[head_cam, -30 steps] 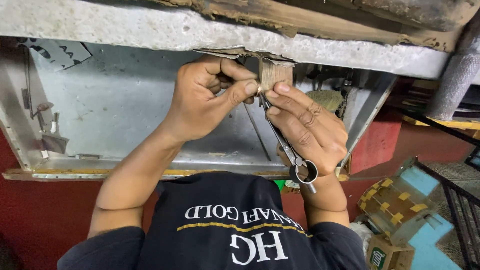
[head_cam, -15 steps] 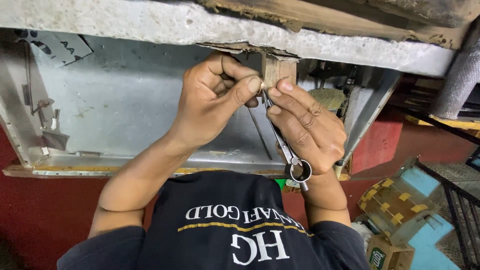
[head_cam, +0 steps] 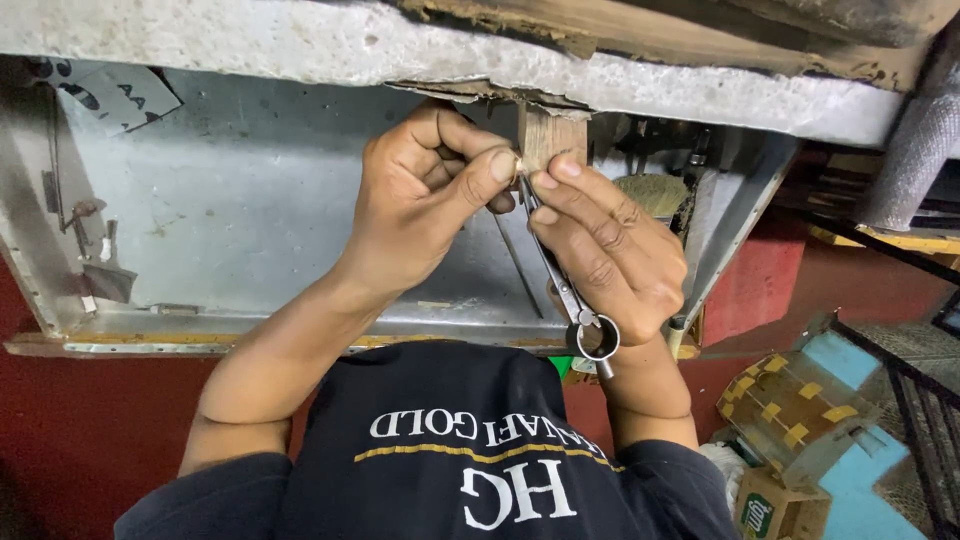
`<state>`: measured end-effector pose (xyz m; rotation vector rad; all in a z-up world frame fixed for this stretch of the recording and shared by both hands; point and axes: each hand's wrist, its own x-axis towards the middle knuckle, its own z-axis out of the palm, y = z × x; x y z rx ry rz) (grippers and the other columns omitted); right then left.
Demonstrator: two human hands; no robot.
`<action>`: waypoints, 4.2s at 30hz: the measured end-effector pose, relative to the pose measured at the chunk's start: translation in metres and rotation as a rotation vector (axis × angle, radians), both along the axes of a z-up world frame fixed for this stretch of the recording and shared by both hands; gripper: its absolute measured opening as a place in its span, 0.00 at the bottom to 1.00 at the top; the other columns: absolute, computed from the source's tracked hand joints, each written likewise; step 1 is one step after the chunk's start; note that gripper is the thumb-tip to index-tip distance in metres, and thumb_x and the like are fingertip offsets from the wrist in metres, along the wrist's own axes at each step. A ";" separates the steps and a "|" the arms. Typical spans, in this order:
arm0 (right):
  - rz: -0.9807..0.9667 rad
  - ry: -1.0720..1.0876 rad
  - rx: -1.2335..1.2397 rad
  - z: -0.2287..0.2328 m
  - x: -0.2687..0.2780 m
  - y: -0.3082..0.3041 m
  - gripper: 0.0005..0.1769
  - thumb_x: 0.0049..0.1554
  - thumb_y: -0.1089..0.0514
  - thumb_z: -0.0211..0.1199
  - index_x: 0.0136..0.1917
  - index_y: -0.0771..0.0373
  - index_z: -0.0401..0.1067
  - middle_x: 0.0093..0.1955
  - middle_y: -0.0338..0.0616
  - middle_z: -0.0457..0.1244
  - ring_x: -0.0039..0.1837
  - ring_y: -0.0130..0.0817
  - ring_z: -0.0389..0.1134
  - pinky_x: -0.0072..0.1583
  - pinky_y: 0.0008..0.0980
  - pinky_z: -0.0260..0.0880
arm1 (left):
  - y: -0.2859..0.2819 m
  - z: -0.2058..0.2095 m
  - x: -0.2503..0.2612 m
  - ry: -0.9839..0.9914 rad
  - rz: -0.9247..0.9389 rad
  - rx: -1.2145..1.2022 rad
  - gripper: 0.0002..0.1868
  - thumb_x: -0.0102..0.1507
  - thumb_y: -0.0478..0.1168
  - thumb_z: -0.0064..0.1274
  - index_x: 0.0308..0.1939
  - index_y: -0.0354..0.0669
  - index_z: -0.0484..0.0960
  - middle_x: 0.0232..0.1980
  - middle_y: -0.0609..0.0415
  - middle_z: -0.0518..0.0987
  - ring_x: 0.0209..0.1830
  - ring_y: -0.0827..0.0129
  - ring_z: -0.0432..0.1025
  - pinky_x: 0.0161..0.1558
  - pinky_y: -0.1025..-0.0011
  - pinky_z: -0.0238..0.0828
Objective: The person uses a pair of pliers to adjust a small metal ring held against a wooden block. They repeatedly open and close the pliers to reshape the ring, then briefly use a brush to clean the work area before inspecting the ring again.
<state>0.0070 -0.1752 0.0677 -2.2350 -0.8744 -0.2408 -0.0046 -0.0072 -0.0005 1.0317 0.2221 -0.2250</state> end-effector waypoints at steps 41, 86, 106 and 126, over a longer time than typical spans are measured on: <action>0.053 -0.079 -0.039 -0.011 -0.008 -0.008 0.03 0.62 0.76 0.66 0.50 0.77 0.77 0.57 0.66 0.70 0.62 0.64 0.73 0.66 0.56 0.77 | -0.010 0.004 -0.003 0.081 0.103 -0.097 0.06 0.67 0.37 0.60 0.42 0.41 0.79 0.38 0.52 0.81 0.33 0.70 0.77 0.40 0.76 0.82; -0.674 0.465 -0.677 -0.112 -0.170 -0.177 0.22 0.55 0.50 0.69 0.56 0.60 0.64 0.37 0.55 0.66 0.39 0.64 0.72 0.41 0.62 0.72 | 0.004 0.050 -0.042 -0.835 0.190 0.439 0.03 0.61 0.28 0.65 0.37 0.36 0.89 0.43 0.40 0.87 0.36 0.54 0.84 0.35 0.62 0.87; -0.403 0.312 -0.186 -0.074 -0.069 -0.127 0.11 0.57 0.66 0.76 0.52 0.68 0.79 0.51 0.54 0.73 0.55 0.58 0.75 0.56 0.49 0.75 | 0.001 0.047 -0.049 -0.676 0.201 0.349 0.19 0.58 0.26 0.67 0.46 0.32 0.72 0.43 0.40 0.87 0.35 0.60 0.84 0.36 0.67 0.85; 0.101 -0.083 -0.249 0.062 -0.013 -0.022 0.10 0.66 0.66 0.64 0.56 0.76 0.78 0.58 0.64 0.72 0.61 0.58 0.76 0.66 0.49 0.77 | 0.015 0.048 -0.056 -0.704 0.168 0.396 0.23 0.60 0.29 0.69 0.47 0.41 0.67 0.45 0.38 0.84 0.45 0.55 0.84 0.44 0.67 0.90</action>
